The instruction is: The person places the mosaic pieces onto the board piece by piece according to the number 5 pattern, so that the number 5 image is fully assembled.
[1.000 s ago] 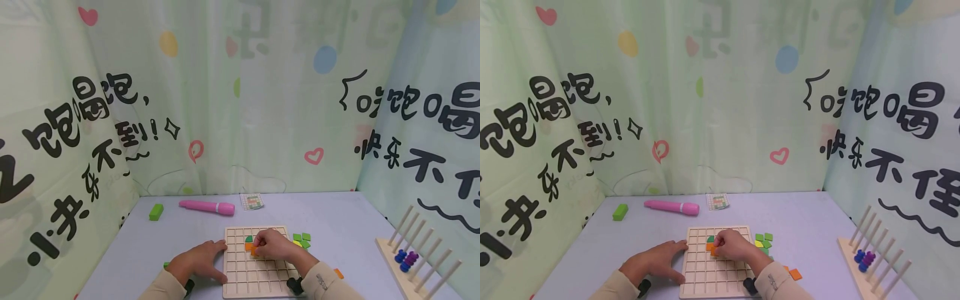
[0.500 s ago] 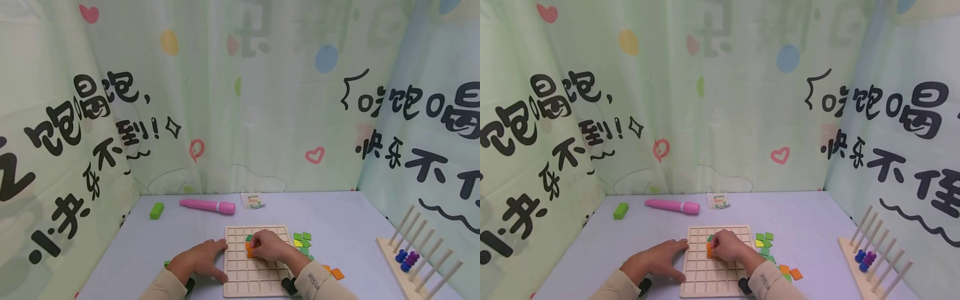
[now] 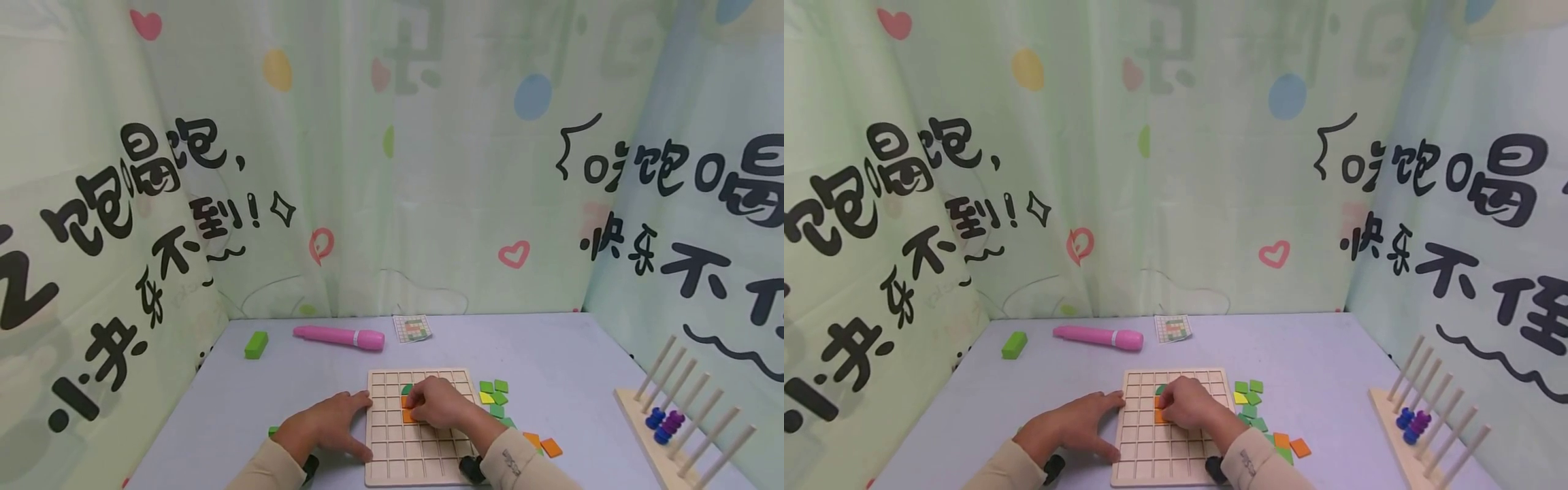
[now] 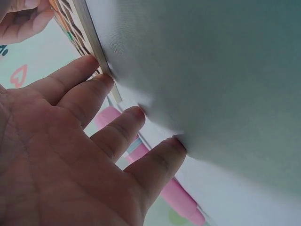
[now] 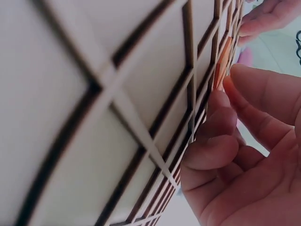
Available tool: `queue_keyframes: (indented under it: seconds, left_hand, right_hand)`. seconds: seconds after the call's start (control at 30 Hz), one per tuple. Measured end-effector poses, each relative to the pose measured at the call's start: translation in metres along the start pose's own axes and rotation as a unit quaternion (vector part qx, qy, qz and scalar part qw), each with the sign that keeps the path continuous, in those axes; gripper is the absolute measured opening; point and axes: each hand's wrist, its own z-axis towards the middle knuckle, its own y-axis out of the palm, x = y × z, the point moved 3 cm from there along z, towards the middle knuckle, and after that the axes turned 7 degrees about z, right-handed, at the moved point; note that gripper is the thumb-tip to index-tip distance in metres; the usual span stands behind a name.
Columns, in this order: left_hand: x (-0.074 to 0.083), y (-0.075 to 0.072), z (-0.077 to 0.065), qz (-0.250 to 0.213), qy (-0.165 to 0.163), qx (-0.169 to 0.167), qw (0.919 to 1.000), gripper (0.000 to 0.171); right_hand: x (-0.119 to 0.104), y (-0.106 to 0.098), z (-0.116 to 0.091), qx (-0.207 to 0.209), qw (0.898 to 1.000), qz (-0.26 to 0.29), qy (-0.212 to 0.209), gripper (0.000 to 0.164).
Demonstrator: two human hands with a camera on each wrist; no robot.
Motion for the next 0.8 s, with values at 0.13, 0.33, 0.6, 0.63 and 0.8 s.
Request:
queue_keyframes:
  seconds: [0.13,0.33,0.6,0.63,0.8]
  left_hand:
    - [0.002,0.0,0.001,-0.003,-0.005,-0.006,1.0,0.089]
    - [0.003,0.0,0.0,0.013,0.008,0.004,0.9999,0.089]
    - [0.002,0.0,-0.002,0.013,0.012,0.006,0.9998,0.091]
    - [0.003,-0.001,-0.002,0.011,0.012,0.006,0.9998,0.091]
    - [0.003,-0.001,-0.003,0.009,0.014,0.008,0.9998,0.091]
  right_hand:
    - [0.003,-0.005,-0.007,-0.002,1.0,0.013,-0.002,0.008]
    - [0.01,-0.014,-0.023,-0.008,0.999,0.042,-0.02,0.01]
    - [0.027,-0.029,-0.044,-0.023,0.995,0.1,-0.012,0.016]
    - [0.03,-0.031,-0.046,-0.022,0.994,0.105,-0.008,0.016]
    - [0.046,-0.045,-0.062,-0.005,0.994,0.112,0.018,0.018]
